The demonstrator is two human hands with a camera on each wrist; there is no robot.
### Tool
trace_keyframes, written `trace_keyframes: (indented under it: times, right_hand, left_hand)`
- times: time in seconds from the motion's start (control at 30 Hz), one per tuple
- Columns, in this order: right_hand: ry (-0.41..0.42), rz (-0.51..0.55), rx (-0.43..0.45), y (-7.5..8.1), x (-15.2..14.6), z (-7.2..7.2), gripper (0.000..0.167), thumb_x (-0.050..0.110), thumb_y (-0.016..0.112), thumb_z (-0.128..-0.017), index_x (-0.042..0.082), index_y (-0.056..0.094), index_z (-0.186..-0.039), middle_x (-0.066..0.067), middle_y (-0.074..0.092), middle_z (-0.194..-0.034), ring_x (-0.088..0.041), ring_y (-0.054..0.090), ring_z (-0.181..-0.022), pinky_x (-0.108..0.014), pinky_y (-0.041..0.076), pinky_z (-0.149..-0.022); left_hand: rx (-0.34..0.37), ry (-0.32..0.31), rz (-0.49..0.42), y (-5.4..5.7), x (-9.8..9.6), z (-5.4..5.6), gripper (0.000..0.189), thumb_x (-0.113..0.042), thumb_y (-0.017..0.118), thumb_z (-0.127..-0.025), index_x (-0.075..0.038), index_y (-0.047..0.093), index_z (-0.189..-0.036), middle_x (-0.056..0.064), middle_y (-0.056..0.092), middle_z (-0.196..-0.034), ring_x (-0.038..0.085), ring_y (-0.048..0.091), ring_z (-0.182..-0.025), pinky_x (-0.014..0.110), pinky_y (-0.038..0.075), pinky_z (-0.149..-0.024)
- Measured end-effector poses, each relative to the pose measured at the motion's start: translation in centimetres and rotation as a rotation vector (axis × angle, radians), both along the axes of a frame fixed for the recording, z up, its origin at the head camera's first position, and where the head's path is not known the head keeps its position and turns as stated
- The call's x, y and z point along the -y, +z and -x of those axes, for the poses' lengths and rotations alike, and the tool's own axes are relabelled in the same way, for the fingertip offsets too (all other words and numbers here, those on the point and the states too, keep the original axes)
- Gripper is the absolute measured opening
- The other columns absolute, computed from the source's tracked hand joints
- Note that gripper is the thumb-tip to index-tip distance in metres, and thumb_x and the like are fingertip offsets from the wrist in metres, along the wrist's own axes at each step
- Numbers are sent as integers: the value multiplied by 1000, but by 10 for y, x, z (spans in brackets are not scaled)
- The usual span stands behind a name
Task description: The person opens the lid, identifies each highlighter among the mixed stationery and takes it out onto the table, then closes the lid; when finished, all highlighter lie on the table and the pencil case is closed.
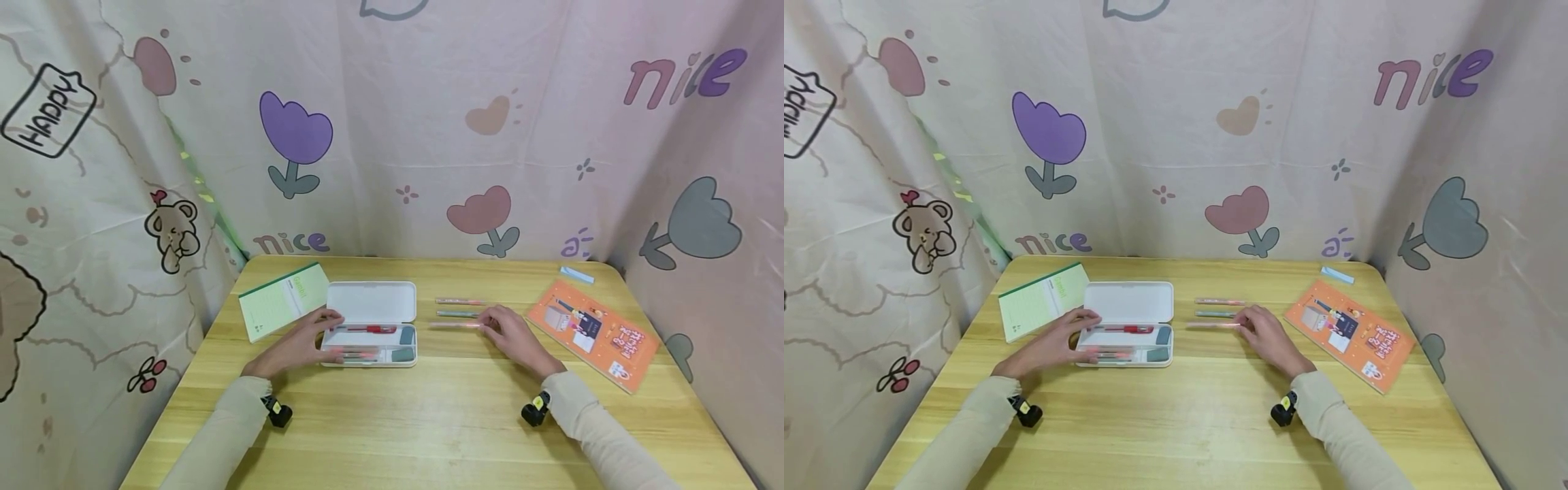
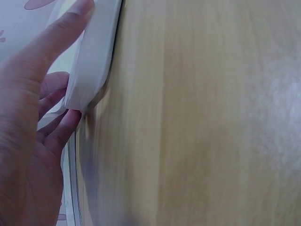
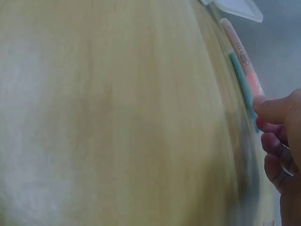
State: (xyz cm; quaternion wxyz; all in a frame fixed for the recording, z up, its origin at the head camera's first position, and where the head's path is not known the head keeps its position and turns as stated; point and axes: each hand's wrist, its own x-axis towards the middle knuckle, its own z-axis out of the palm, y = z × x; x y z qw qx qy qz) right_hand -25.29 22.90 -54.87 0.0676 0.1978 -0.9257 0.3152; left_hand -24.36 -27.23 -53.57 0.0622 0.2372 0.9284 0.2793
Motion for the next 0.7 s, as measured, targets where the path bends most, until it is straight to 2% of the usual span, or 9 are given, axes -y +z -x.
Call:
trace_keyframes:
  times: [0.33, 0.7]
  right_hand:
    - [-29, -4, 13, -9, -8, 0, 8, 11, 79, -101, 14, 78, -109, 3, 68, -100, -10, 61, -90, -28, 56, -77]
    - [-39, -3, 49, -7, -10, 0, 9, 11, 78, -102, 11, 78, -111, -2, 69, -104, -11, 64, -91, -29, 58, -79]
  left_hand:
    - [-1, 4, 1, 1, -1, 0, 92, -65, 87, -85, -14, 60, -157, 9, 49, -163, 39, 46, -151, 69, 38, -124]
    - [1, 12, 5, -1, -1, 0, 93, -66, 87, -85, -15, 60, -157, 9, 49, -164, 42, 44, -153, 72, 36, -124]
